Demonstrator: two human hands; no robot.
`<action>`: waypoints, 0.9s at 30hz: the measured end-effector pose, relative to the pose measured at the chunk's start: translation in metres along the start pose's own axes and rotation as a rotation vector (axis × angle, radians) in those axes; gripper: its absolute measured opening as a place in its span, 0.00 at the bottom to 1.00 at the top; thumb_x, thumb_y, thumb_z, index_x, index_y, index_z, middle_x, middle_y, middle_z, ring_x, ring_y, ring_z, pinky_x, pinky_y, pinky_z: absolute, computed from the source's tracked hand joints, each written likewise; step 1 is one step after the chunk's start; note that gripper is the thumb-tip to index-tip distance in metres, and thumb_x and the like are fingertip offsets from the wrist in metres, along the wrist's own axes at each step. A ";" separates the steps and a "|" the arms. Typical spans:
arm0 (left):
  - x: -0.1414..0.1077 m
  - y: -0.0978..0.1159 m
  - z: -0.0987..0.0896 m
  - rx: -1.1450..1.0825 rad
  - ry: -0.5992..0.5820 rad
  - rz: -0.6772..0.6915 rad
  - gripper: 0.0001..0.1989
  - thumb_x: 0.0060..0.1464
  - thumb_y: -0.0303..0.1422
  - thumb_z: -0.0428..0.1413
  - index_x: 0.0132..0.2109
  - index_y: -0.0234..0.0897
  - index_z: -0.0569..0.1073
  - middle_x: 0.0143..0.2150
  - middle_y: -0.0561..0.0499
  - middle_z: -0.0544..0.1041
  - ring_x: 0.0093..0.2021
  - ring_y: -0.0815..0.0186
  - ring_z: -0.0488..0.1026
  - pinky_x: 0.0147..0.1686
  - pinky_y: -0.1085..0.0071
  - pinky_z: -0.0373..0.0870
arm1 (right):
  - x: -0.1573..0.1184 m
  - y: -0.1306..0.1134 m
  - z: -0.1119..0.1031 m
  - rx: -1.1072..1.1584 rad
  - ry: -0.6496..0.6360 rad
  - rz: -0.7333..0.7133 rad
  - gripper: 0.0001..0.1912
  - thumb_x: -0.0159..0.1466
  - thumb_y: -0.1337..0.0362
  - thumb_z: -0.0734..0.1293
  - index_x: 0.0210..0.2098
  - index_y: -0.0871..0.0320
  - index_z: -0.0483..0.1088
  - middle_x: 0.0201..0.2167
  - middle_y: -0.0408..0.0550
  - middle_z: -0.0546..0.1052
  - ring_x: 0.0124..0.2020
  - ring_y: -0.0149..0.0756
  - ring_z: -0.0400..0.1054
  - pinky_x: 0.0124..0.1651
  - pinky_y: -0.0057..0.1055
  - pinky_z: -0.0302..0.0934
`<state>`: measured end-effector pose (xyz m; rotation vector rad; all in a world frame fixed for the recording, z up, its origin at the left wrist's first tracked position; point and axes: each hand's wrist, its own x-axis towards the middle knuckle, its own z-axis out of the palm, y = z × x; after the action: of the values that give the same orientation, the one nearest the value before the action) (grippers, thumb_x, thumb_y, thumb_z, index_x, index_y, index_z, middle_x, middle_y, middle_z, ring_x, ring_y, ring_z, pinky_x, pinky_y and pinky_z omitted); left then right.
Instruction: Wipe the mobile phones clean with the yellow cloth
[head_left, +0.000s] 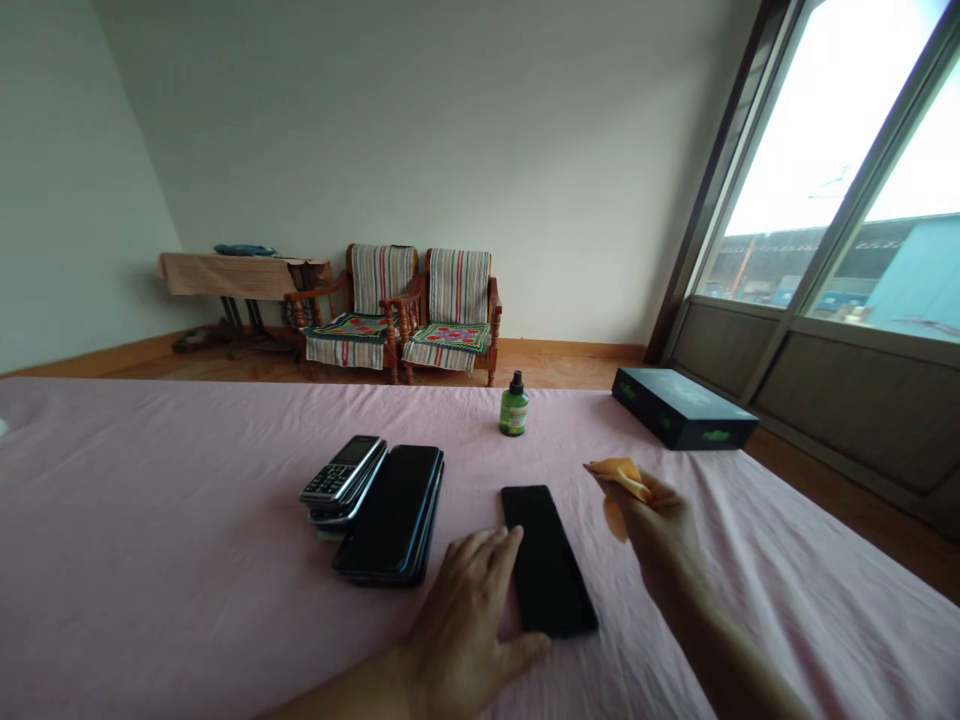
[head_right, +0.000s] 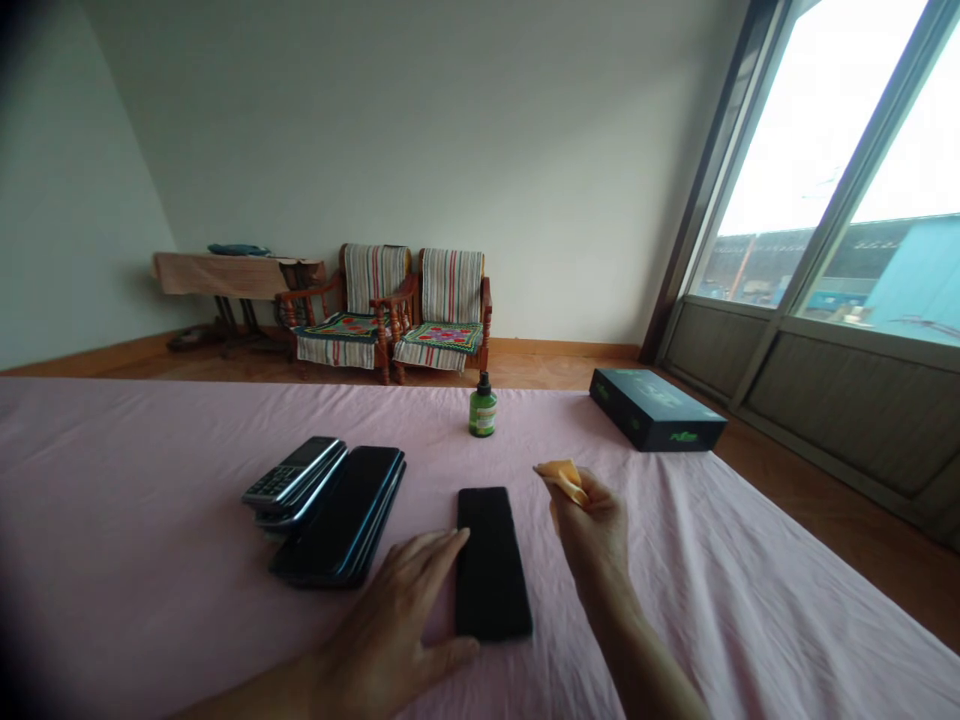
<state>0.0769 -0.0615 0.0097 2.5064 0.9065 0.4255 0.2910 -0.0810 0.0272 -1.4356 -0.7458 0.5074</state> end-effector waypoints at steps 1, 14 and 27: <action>0.011 0.004 0.001 0.009 0.006 0.002 0.41 0.48 0.41 0.64 0.65 0.31 0.58 0.63 0.35 0.63 0.63 0.46 0.59 0.61 0.48 0.55 | 0.001 -0.002 -0.001 0.010 0.018 -0.004 0.16 0.50 0.52 0.73 0.31 0.59 0.78 0.16 0.40 0.69 0.17 0.28 0.55 0.20 0.27 0.44; 0.127 0.018 0.043 0.064 0.177 0.011 0.27 0.47 0.43 0.63 0.50 0.30 0.70 0.47 0.37 0.74 0.49 0.46 0.68 0.49 0.53 0.62 | 0.009 0.009 -0.005 -0.011 0.022 -0.047 0.15 0.51 0.56 0.72 0.34 0.58 0.79 0.21 0.41 0.72 0.23 0.32 0.62 0.25 0.27 0.52; 0.005 0.002 -0.003 0.091 0.173 0.255 0.29 0.53 0.26 0.59 0.60 0.38 0.61 0.56 0.45 0.71 0.54 0.55 0.67 0.56 0.55 0.64 | 0.001 0.022 0.018 -0.036 -0.177 0.101 0.13 0.43 0.58 0.72 0.23 0.63 0.76 0.14 0.40 0.66 0.18 0.27 0.54 0.22 0.26 0.46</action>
<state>0.0804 -0.0591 0.0142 2.7136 0.6815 0.7065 0.2821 -0.0657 0.0050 -1.4803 -0.8289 0.7094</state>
